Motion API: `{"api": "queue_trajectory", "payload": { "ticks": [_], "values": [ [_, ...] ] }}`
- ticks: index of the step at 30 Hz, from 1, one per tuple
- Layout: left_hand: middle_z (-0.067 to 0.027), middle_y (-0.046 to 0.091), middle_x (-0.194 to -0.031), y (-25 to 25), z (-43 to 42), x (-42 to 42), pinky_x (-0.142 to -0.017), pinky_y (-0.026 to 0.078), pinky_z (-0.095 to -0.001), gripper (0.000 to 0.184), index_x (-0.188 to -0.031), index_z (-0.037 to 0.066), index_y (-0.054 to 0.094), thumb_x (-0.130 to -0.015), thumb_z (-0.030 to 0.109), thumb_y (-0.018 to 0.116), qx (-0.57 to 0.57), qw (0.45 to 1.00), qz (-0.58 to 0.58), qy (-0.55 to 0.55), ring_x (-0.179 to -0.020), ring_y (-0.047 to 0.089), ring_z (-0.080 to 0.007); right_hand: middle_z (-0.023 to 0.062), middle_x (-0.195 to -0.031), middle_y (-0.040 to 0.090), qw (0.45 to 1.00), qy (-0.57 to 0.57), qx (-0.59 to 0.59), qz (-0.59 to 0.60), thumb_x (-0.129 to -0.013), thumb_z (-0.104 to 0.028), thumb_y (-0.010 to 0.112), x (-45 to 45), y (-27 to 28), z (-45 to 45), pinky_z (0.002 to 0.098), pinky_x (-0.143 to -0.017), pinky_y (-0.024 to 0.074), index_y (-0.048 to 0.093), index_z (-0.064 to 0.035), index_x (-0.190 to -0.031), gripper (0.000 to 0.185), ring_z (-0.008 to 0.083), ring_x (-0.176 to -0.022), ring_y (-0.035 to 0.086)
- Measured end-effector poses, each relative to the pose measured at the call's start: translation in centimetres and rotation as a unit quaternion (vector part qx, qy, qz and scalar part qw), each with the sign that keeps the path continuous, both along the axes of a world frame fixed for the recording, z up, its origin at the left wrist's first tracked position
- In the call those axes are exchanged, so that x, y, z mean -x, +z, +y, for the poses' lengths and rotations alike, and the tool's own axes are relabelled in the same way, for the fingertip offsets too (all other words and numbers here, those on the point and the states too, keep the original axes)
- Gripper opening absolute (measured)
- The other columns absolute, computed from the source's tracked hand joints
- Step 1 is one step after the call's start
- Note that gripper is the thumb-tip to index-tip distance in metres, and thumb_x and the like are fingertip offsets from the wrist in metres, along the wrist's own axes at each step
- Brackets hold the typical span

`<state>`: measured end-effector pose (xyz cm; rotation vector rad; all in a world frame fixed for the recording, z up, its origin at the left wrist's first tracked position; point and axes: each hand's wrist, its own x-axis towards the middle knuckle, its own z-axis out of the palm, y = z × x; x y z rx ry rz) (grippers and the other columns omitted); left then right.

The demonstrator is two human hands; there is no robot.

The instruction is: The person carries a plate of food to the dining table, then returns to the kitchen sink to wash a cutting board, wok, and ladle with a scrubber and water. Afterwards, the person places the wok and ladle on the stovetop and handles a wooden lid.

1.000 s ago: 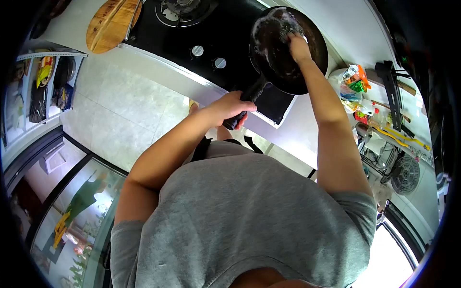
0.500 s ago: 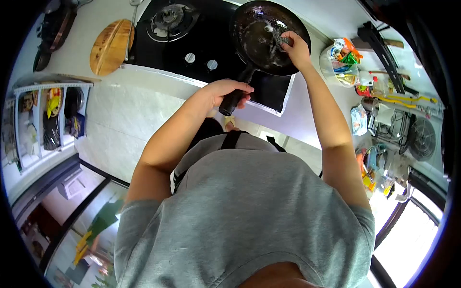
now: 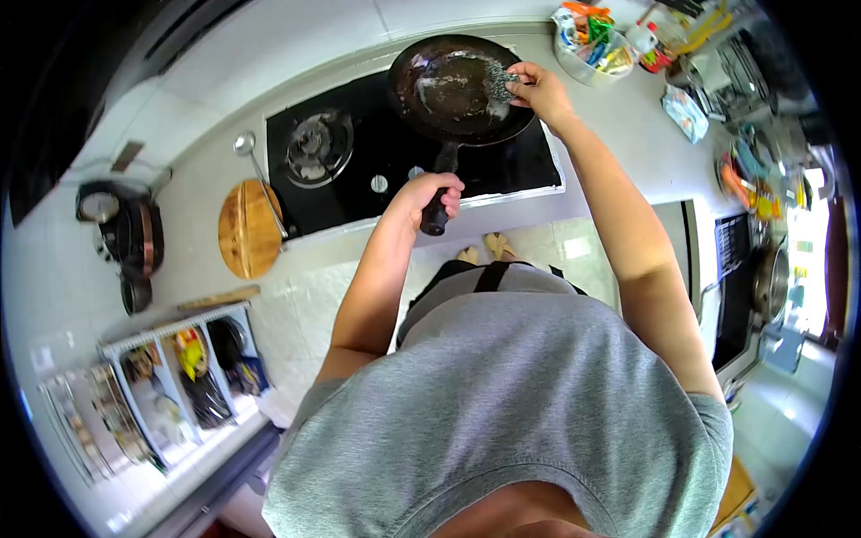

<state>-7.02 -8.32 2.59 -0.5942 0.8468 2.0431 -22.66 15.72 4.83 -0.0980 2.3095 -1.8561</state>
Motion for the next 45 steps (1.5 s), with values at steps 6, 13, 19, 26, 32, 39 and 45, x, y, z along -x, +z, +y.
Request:
{"api": "queue_trajectory", "payload": {
  "ticks": [6, 13, 19, 26, 32, 39, 45],
  "values": [
    [-0.0002, 0.048, -0.06, 3.8, -1.0, -2.5, -0.045, 0.037, -0.0254, 0.015, -0.074, 0.006, 0.051, -0.082, 0.006, 0.063, 0.107, 0.989, 0.061, -0.078, -0.048, 0.044, -0.0077, 0.0005, -0.09, 0.059, 0.996, -0.052, 0.072, 0.001, -0.084, -0.005, 0.069, -3.9, 1.7, 1.4, 0.0245, -0.072, 0.0561, 0.063, -0.009, -0.108, 0.025, 0.0104, -0.083, 0.06],
    [0.002, 0.042, -0.06, 8.4, 2.5, -4.5, -0.042, 0.034, -0.0248, 0.015, -0.094, 0.006, 0.05, -0.085, 0.008, 0.062, 0.117, 0.973, 0.043, -0.197, -0.045, 0.04, -0.0068, 0.0156, -0.108, 0.065, 0.989, -0.129, 0.04, 0.066, -0.076, -0.01, 0.076, -9.9, 2.0, 7.6, 0.0308, -0.062, 0.0568, 0.065, -0.0063, -0.106, 0.032, 0.0179, -0.067, 0.066],
    [0.0012, 0.043, -0.061, 10.4, 10.2, -6.8, -0.041, 0.035, -0.0238, 0.009, -0.093, 0.005, 0.051, -0.087, 0.006, 0.058, 0.072, 0.96, 0.006, -0.272, -0.044, 0.039, -0.0065, 0.0106, -0.092, 0.065, 0.981, -0.189, -0.007, 0.039, -0.076, -0.01, 0.072, -17.2, 3.4, 17.3, 0.0339, -0.062, 0.053, 0.066, -0.0075, -0.105, 0.03, 0.0189, -0.064, 0.065],
    [0.0021, 0.042, -0.06, 12.1, 24.7, -10.4, -0.04, 0.032, -0.022, 0.008, -0.093, 0.004, 0.05, -0.087, 0.005, 0.055, 0.044, 0.931, 0.01, -0.362, -0.042, 0.037, -0.0055, 0.0073, -0.089, 0.064, 0.961, -0.26, -0.019, 0.091, -0.08, -0.005, 0.07, -27.6, 5.1, 32.5, 0.0299, -0.064, 0.053, 0.062, -0.0041, -0.106, 0.027, 0.0142, -0.069, 0.062],
    [0.0026, 0.041, -0.06, 12.7, 38.2, -12.7, -0.038, 0.031, -0.0211, 0.007, -0.092, 0.004, 0.048, -0.088, 0.004, 0.054, 0.028, 0.904, -0.005, -0.426, -0.042, 0.036, -0.0048, 0.0182, -0.105, 0.065, 0.926, -0.365, 0.052, 0.087, -0.076, -0.005, 0.073, -34.3, 4.9, 44.8, 0.0323, -0.062, 0.0563, 0.065, -0.0032, -0.106, 0.031, 0.0196, -0.068, 0.067],
    [0.0026, 0.042, -0.061, 12.9, 53.5, -12.3, -0.039, 0.031, -0.0208, 0.008, -0.091, 0.004, 0.048, -0.089, 0.006, 0.056, 0.038, 0.877, -0.014, -0.478, -0.043, 0.038, -0.0043, 0.011, -0.089, 0.066, 0.869, -0.462, 0.133, 0.116, -0.077, -0.005, 0.072, -38.4, 3.1, 56.6, 0.0276, -0.06, 0.0557, 0.063, -0.0008, -0.105, 0.029, 0.0152, -0.067, 0.066],
    [0.0003, 0.047, -0.063, 12.6, 64.5, -9.8, -0.041, 0.036, -0.022, 0.007, -0.092, 0.003, 0.053, -0.087, 0.006, 0.058, 0.116, 0.838, 0.063, -0.529, -0.045, 0.041, -0.0058, 0.0109, -0.097, 0.061, 0.813, -0.541, 0.195, 0.093, -0.079, -0.004, 0.07, -40.2, 0.6, 66.5, 0.029, -0.067, 0.0598, 0.063, -0.0004, -0.106, 0.028, 0.0169, -0.081, 0.064]
  ]
}}
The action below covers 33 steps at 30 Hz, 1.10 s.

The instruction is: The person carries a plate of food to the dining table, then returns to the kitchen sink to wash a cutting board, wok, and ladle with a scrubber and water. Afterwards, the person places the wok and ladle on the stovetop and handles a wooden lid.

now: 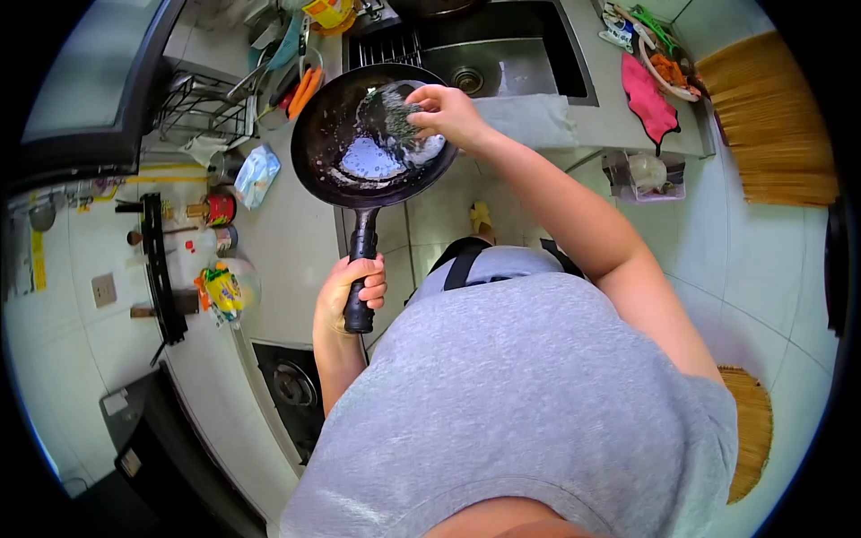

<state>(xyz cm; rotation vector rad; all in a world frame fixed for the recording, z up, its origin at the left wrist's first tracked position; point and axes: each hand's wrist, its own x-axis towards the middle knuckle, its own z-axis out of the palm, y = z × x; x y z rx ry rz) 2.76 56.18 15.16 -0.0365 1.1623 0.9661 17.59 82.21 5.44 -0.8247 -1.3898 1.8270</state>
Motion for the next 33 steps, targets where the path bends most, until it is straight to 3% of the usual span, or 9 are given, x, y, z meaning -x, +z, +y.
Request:
{"api": "queue_trajectory", "payload": {
  "ticks": [9, 24, 27, 33],
  "values": [
    [-0.0034, 0.05, -0.064, 1.3, 11.9, 1.5, -0.041, 0.04, -0.0253, 0.011, -0.086, 0.002, 0.051, -0.083, 0.006, 0.06, 0.042, 0.992, 0.112, -0.037, -0.045, 0.045, -0.0088, 0.0064, -0.091, 0.061, 0.979, -0.153, 0.136, -0.014, -0.084, -0.001, 0.066, -6.6, -4.2, 11.3, 0.0301, -0.072, 0.0594, 0.059, -0.0007, -0.108, 0.025, 0.0144, -0.083, 0.063],
    [-0.0071, 0.055, -0.062, 2.9, 25.5, -8.3, -0.041, 0.046, -0.0285, 0.012, -0.078, 0.0, 0.053, -0.077, 0.007, 0.062, 0.136, 0.945, 0.298, -0.01, -0.045, 0.052, -0.0132, 0.0037, -0.091, 0.061, 0.982, -0.081, 0.166, -0.034, -0.086, -0.002, 0.065, -11.1, -10.3, 23.9, 0.0289, -0.074, 0.058, 0.06, -0.0034, -0.107, 0.022, 0.0123, -0.086, 0.061],
    [-0.0072, 0.056, -0.061, 2.5, 26.9, -10.2, -0.041, 0.046, -0.0285, 0.012, -0.076, 0.0, 0.053, -0.076, 0.007, 0.063, 0.141, 0.927, 0.346, -0.018, -0.044, 0.053, -0.0136, 0.0056, -0.087, 0.061, 0.983, -0.082, 0.16, -0.026, -0.081, 0.001, 0.068, -11.7, -11.5, 24.4, 0.0297, -0.067, 0.0586, 0.062, -0.0033, -0.102, 0.023, 0.0147, -0.08, 0.063],
    [-0.007, 0.056, -0.058, 1.5, 26.6, -12.2, -0.04, 0.045, -0.0284, 0.014, -0.075, 0.001, 0.05, -0.074, 0.004, 0.064, 0.138, 0.894, 0.424, -0.028, -0.042, 0.054, -0.0139, 0.0058, -0.086, 0.065, 0.989, -0.093, 0.079, -0.088, -0.079, -0.003, 0.069, -12.8, -12.7, 25.0, 0.0289, -0.065, 0.0556, 0.064, -0.0046, -0.099, 0.02, 0.0133, -0.075, 0.064]
  ]
}}
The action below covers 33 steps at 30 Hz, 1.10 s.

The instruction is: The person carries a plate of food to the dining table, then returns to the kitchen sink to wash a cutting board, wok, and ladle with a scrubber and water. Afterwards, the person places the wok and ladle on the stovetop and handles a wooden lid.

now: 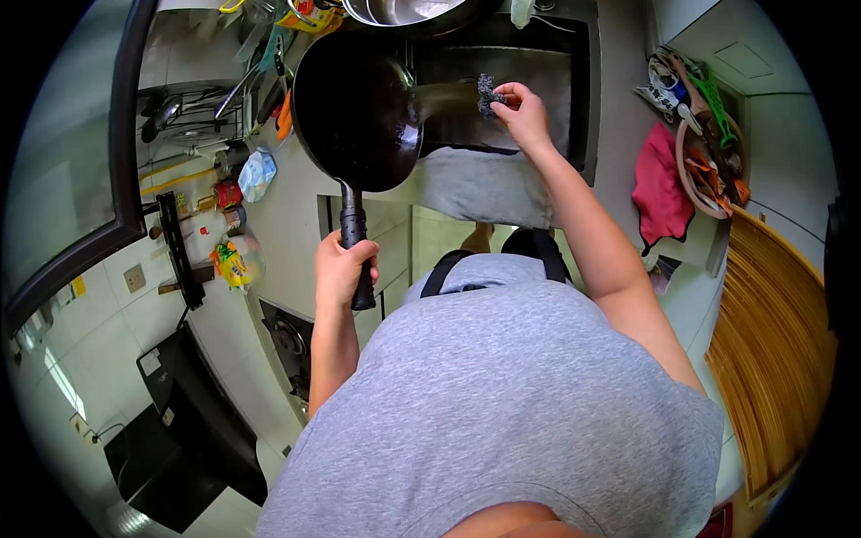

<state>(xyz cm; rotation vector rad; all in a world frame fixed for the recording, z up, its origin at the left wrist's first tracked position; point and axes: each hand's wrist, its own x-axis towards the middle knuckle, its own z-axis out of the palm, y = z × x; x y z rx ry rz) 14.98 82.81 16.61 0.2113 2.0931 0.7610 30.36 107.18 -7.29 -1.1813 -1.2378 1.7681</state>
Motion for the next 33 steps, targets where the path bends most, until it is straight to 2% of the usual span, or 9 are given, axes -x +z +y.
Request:
{"api": "queue_trajectory", "payload": {
  "ticks": [5, 9, 16, 19, 21, 25, 27, 29, 33],
  "values": [
    [-0.0062, 0.055, -0.056, -0.5, -1.3, -1.2, -0.04, 0.044, -0.0289, 0.018, -0.08, 0.001, 0.048, -0.073, 0.002, 0.064, 0.005, 0.997, 0.083, -0.001, -0.042, 0.054, -0.0143, 0.0094, -0.088, 0.067, 0.98, 0.024, -0.159, -0.116, -0.075, -0.01, 0.071, 0.7, 1.4, -0.9, 0.0323, -0.076, 0.0516, 0.066, -0.0076, -0.095, 0.021, 0.0203, -0.081, 0.065],
    [-0.0069, 0.054, -0.057, -0.6, -2.9, -0.7, -0.04, 0.043, -0.0287, 0.016, -0.08, 0.0, 0.048, -0.073, 0.002, 0.063, -0.023, 0.999, 0.049, 0.007, -0.042, 0.053, -0.0147, 0.0089, -0.089, 0.064, 0.972, 0.039, -0.214, -0.088, -0.073, -0.009, 0.07, 2.9, 2.8, -2.3, 0.0339, -0.074, 0.0518, 0.067, -0.0094, -0.095, 0.022, 0.0223, -0.079, 0.063],
    [-0.0058, 0.049, -0.062, -0.7, -5.5, 2.3, -0.04, 0.036, -0.026, 0.013, -0.088, -0.001, 0.051, -0.077, 0.002, 0.056, -0.056, 0.951, -0.292, 0.083, -0.042, 0.043, -0.0106, 0.0144, -0.103, 0.067, 0.968, 0.163, -0.186, -0.04, -0.079, -0.013, 0.073, 4.6, 5.5, -4.4, 0.0324, -0.077, 0.0539, 0.063, -0.0056, -0.114, 0.038, 0.0205, -0.081, 0.068],
    [-0.0056, 0.049, -0.062, -3.8, -5.7, 2.6, -0.04, 0.035, -0.0248, 0.016, -0.092, -0.002, 0.051, -0.078, 0.001, 0.056, -0.075, 0.916, -0.389, 0.067, -0.043, 0.043, -0.0096, 0.0084, -0.092, 0.07, 0.977, 0.09, -0.14, -0.133, -0.083, -0.016, 0.068, 1.0, 4.6, -1.2, 0.0287, -0.074, 0.0529, 0.066, -0.0066, -0.109, 0.027, 0.0154, -0.08, 0.067],
    [-0.0064, 0.05, -0.063, -5.7, -5.0, 2.4, -0.04, 0.036, -0.0251, 0.016, -0.093, -0.002, 0.051, -0.078, 0.002, 0.058, -0.078, 0.896, -0.435, 0.038, -0.042, 0.043, -0.0104, 0.0063, -0.082, 0.069, 0.97, -0.009, -0.141, -0.2, -0.085, -0.02, 0.066, -2.4, -0.3, 4.3, 0.0306, -0.069, 0.0517, 0.067, -0.0069, -0.103, 0.022, 0.0153, -0.075, 0.066],
    [-0.0074, 0.051, -0.064, -8.8, -2.5, 1.7, -0.041, 0.038, -0.0264, 0.018, -0.095, -0.002, 0.05, -0.079, 0.0, 0.057, -0.079, 0.859, -0.506, 0.005, -0.043, 0.046, -0.0118, 0.0132, -0.084, 0.069, 0.858, -0.13, -0.285, -0.406, -0.087, -0.035, 0.067, -6.6, 0.2, 16.6, 0.0385, -0.068, 0.0505, 0.065, -0.0066, -0.093, 0.029, 0.0286, -0.078, 0.066],
    [-0.0049, 0.049, -0.061, -9.9, -1.1, 0.8, -0.039, 0.034, -0.0228, 0.017, -0.091, -0.001, 0.05, -0.077, 0.003, 0.058, -0.079, 0.862, -0.501, -0.012, -0.041, 0.042, -0.0092, 0.0153, -0.091, 0.069, 0.826, -0.111, -0.268, -0.483, -0.088, -0.047, 0.062, -6.0, 1.8, 21.6, 0.0442, -0.07, 0.0503, 0.064, -0.0072, -0.09, 0.04, 0.036, -0.085, 0.065],
    [-0.0052, 0.049, -0.061, -11.5, -0.2, 0.1, -0.04, 0.034, -0.0235, 0.018, -0.092, -0.001, 0.05, -0.077, 0.003, 0.058, -0.081, 0.856, -0.51, -0.018, -0.041, 0.042, -0.0097, 0.0139, -0.097, 0.069, 0.784, -0.058, -0.269, -0.556, -0.091, -0.057, 0.051, -4.8, 2.9, 25.3, 0.0477, -0.073, 0.0504, 0.064, -0.0084, -0.09, 0.051, 0.037, -0.092, 0.064],
    [-0.0071, 0.051, -0.063, -14.2, 1.1, -0.5, -0.042, 0.039, -0.0284, 0.02, -0.096, -0.001, 0.05, -0.078, 0.0, 0.057, -0.078, 0.838, -0.539, -0.037, -0.044, 0.046, -0.0129, 0.0131, -0.1, 0.069, 0.709, 0.023, -0.298, -0.639, -0.092, -0.06, 0.043, -3.6, 2.0, 30.6, 0.049, -0.074, 0.0508, 0.066, -0.0112, -0.099, 0.054, 0.0354, -0.095, 0.065]
  ]
}}
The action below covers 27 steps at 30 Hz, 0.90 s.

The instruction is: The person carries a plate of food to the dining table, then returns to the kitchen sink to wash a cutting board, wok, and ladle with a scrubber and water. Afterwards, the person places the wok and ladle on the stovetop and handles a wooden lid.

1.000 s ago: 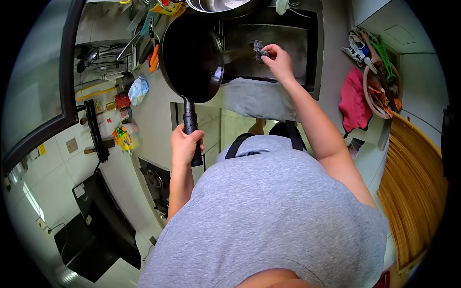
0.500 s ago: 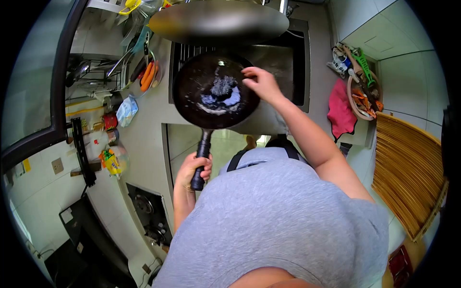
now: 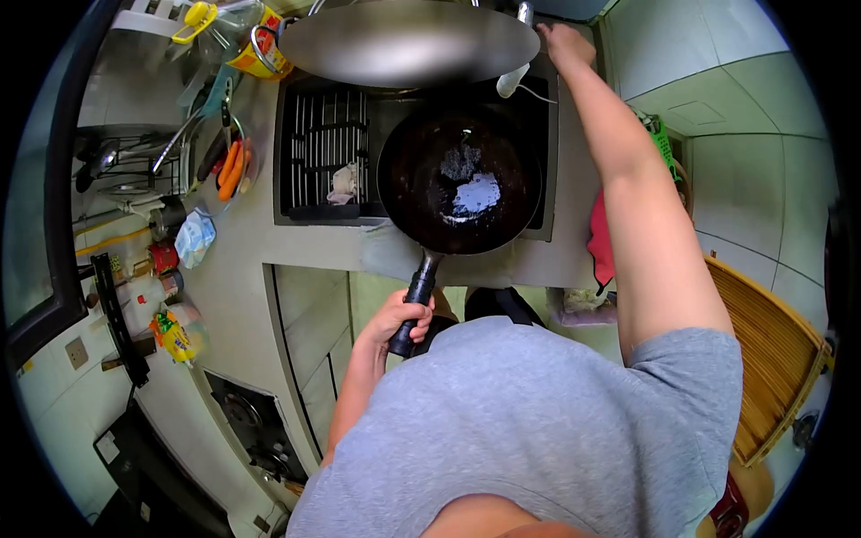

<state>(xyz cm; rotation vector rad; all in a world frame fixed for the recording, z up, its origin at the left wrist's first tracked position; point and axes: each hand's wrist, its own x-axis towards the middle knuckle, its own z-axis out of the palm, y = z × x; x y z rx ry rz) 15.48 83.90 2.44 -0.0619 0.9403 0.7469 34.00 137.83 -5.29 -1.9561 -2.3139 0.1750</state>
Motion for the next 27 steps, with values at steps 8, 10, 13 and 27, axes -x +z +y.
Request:
{"api": "queue_trajectory", "payload": {
  "ticks": [8, 10, 13, 27],
  "values": [
    [-0.0071, 0.051, -0.062, -1.6, 1.5, -1.2, -0.044, 0.041, -0.0296, 0.02, -0.096, 0.0, 0.05, -0.077, -0.001, 0.056, 0.004, 1.0, -0.002, -0.002, -0.045, 0.048, -0.0137, 0.0183, -0.098, 0.069, 0.999, -0.023, -0.02, 0.02, -0.093, -0.047, 0.051, 0.3, -0.6, 2.3, 0.0475, -0.081, 0.049, 0.071, -0.0076, -0.097, 0.045, 0.0374, -0.092, 0.066],
    [-0.0072, 0.051, -0.062, -2.1, 1.7, -1.6, -0.044, 0.041, -0.0302, 0.02, -0.096, 0.0, 0.049, -0.077, -0.002, 0.056, -0.007, 1.0, -0.004, -0.004, -0.044, 0.047, -0.0139, 0.0186, -0.098, 0.069, 0.998, -0.007, -0.06, 0.036, -0.093, -0.045, 0.051, 0.2, -1.5, 1.9, 0.0464, -0.081, 0.0494, 0.071, -0.0068, -0.096, 0.043, 0.0372, -0.092, 0.066],
    [-0.0073, 0.051, -0.062, -3.2, 1.8, -1.8, -0.044, 0.041, -0.0303, 0.02, -0.096, 0.001, 0.048, -0.077, -0.002, 0.056, -0.012, 1.0, -0.006, 0.001, -0.044, 0.047, -0.014, 0.0139, -0.099, 0.069, 0.992, 0.026, 0.035, 0.122, -0.093, -0.044, 0.053, -0.2, -3.4, 0.9, 0.0418, -0.078, 0.0521, 0.068, -0.0097, -0.104, 0.039, 0.0289, -0.091, 0.066],
    [-0.0059, 0.05, -0.062, -8.1, 2.3, -1.6, -0.048, 0.042, -0.0301, 0.021, -0.097, 0.002, 0.048, -0.078, 0.001, 0.056, -0.056, 0.998, 0.033, -0.022, -0.047, 0.048, -0.0135, 0.0008, -0.068, 0.049, 0.588, 0.004, 0.53, 0.611, -0.08, -0.001, 0.063, 3.4, -5.2, -14.8, 0.0213, -0.046, 0.0388, 0.041, -0.0113, -0.072, 0.025, 0.0074, -0.054, 0.045]
  ]
}}
